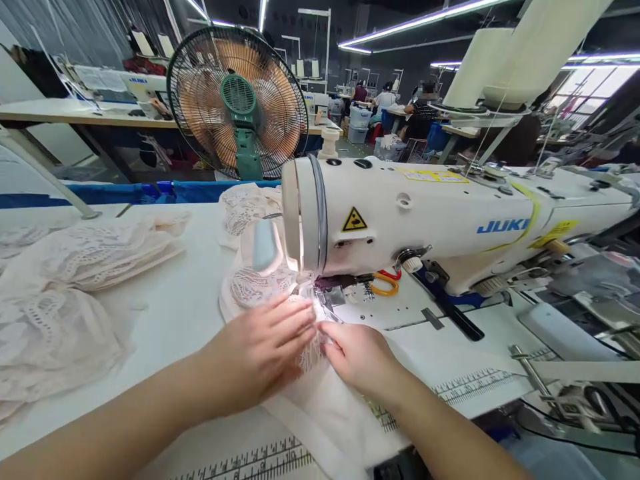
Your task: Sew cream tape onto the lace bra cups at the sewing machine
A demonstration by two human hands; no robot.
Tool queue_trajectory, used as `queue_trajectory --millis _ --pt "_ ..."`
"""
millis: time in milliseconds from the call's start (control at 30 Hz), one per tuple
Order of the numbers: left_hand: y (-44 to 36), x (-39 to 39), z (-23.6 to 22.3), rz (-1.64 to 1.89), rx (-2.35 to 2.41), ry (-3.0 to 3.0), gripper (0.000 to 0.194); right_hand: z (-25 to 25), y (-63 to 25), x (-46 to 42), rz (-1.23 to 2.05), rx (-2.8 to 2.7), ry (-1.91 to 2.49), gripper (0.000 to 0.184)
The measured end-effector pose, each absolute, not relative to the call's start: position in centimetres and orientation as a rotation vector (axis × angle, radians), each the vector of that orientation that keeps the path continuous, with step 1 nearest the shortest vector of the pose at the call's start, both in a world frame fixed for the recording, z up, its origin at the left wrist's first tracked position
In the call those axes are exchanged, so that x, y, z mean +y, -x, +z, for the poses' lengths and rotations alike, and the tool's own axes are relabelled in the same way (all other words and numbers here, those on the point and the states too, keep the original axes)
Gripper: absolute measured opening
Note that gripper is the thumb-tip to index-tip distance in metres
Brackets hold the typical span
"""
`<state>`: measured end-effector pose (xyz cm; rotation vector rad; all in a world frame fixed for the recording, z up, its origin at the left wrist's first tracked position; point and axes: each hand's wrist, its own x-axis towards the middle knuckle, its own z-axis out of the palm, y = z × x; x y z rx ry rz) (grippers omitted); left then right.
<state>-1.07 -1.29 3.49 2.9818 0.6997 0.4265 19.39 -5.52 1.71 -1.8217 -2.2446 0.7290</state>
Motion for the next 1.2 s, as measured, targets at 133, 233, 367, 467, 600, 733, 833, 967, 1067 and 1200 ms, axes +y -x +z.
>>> queue_trajectory --millis 133,233,367,467,600,733,833,967,1067,1200 --pt "1.2 -2.9 1.3 0.149 0.808 -3.013 0.066 1.6 -19.4 -5.8 0.739 -2.209 1.833 0.037" --pt "1.3 -2.9 0.8 0.07 0.892 -2.99 0.071 1.7 -19.4 -6.0 0.687 -2.252 1.853 0.038" --pt "0.8 -2.8 0.7 0.135 0.898 -2.964 0.061 1.8 -19.6 -6.1 0.592 -2.313 1.924 0.036" --pt "0.5 -2.9 0.7 0.158 0.903 -2.945 0.058 1.9 -19.6 -5.9 0.575 -2.316 1.947 0.035" --pt "0.7 -2.3 0.4 0.147 0.901 -2.969 0.06 2.3 -19.3 -5.6 0.527 -2.358 1.995 0.037" --pt "1.5 0.0 -0.3 0.225 0.808 -2.967 0.058 2.8 -19.4 -5.7 0.45 -2.458 2.028 0.038" --pt "2.1 2.1 -0.9 0.276 0.647 -2.984 0.06 3.1 -19.7 -6.0 0.456 -2.541 2.0 0.045" --pt "2.6 4.0 -1.2 0.286 0.535 -3.008 0.06 3.7 -19.9 -6.0 0.543 -2.627 1.993 0.057" --pt "2.6 4.7 -1.2 0.258 0.48 -3.028 0.058 4.6 -19.6 -5.5 0.651 -2.685 2.07 0.063" --pt "2.6 5.5 -0.8 0.226 0.49 -3.034 0.058 5.8 -18.9 -4.4 0.751 -2.725 2.138 0.066"
